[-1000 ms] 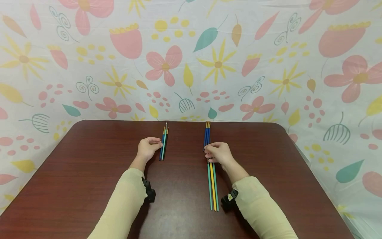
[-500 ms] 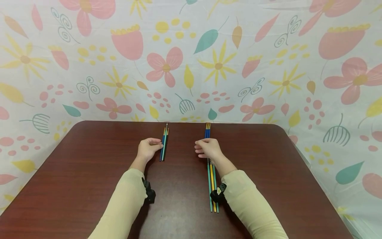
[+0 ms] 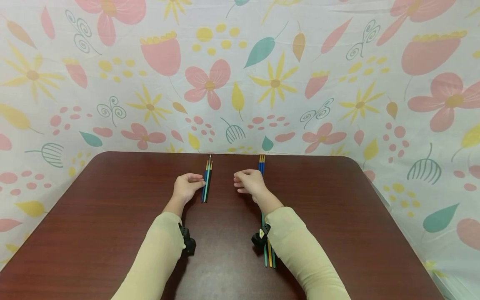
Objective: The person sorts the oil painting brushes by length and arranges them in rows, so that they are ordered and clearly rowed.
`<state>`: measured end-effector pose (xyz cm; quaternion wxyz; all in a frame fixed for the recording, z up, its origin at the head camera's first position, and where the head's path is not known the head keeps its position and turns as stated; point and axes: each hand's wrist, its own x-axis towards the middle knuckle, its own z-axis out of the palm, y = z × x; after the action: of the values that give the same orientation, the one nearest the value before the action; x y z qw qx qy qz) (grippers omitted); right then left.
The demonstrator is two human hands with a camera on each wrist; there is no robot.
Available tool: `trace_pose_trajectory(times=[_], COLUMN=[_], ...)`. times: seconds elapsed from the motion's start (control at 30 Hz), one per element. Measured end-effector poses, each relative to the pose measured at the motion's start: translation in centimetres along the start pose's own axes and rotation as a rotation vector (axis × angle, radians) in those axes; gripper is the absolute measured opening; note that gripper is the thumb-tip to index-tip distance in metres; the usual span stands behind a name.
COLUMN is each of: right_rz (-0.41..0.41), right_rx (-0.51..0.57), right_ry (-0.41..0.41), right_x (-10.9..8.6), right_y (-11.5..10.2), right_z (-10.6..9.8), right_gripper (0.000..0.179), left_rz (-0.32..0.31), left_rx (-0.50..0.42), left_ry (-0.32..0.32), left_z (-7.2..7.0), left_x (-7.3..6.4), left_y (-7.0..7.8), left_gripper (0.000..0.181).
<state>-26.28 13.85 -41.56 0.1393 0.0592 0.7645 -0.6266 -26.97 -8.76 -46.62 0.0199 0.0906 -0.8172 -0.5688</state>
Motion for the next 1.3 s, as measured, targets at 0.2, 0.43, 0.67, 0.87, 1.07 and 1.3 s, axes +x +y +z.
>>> trace_pose_trajectory(times=[0.2, 0.43, 0.67, 0.87, 1.07, 1.3], right_rz=[0.004, 0.011, 0.002, 0.014, 0.033, 0.059], right_rx=[0.021, 0.023, -0.005, 0.004, 0.084, 0.15], right_ry=[-0.001, 0.015, 0.015, 0.002, -0.024, -0.045], right_x=[0.7, 1.6, 2.5, 3.0, 3.6, 4.2], right_y=[-0.4, -0.3, -0.1, -0.1, -0.1, -0.2], right_z=[1.2, 2.7, 4.0, 4.8, 5.9, 6.8], right_gripper=[0.04, 0.038, 0.037, 0.038, 0.041, 0.043], left_rz=[-0.001, -0.009, -0.015, -0.015, -0.006, 0.002], left_rx=[0.002, -0.011, -0.016, -0.016, -0.029, -0.031], left_ry=[-0.001, -0.007, -0.008, -0.009, -0.007, -0.004], left_z=[-0.1, -0.1, -0.1, -0.1, -0.1, -0.1], left_x=[0.0, 0.0, 0.0, -0.1, -0.1, 0.2], left_y=[-0.1, -0.1, -0.2, 0.1, 0.1, -0.1], left_gripper=[0.02, 0.02, 0.02, 0.022, 0.021, 0.02])
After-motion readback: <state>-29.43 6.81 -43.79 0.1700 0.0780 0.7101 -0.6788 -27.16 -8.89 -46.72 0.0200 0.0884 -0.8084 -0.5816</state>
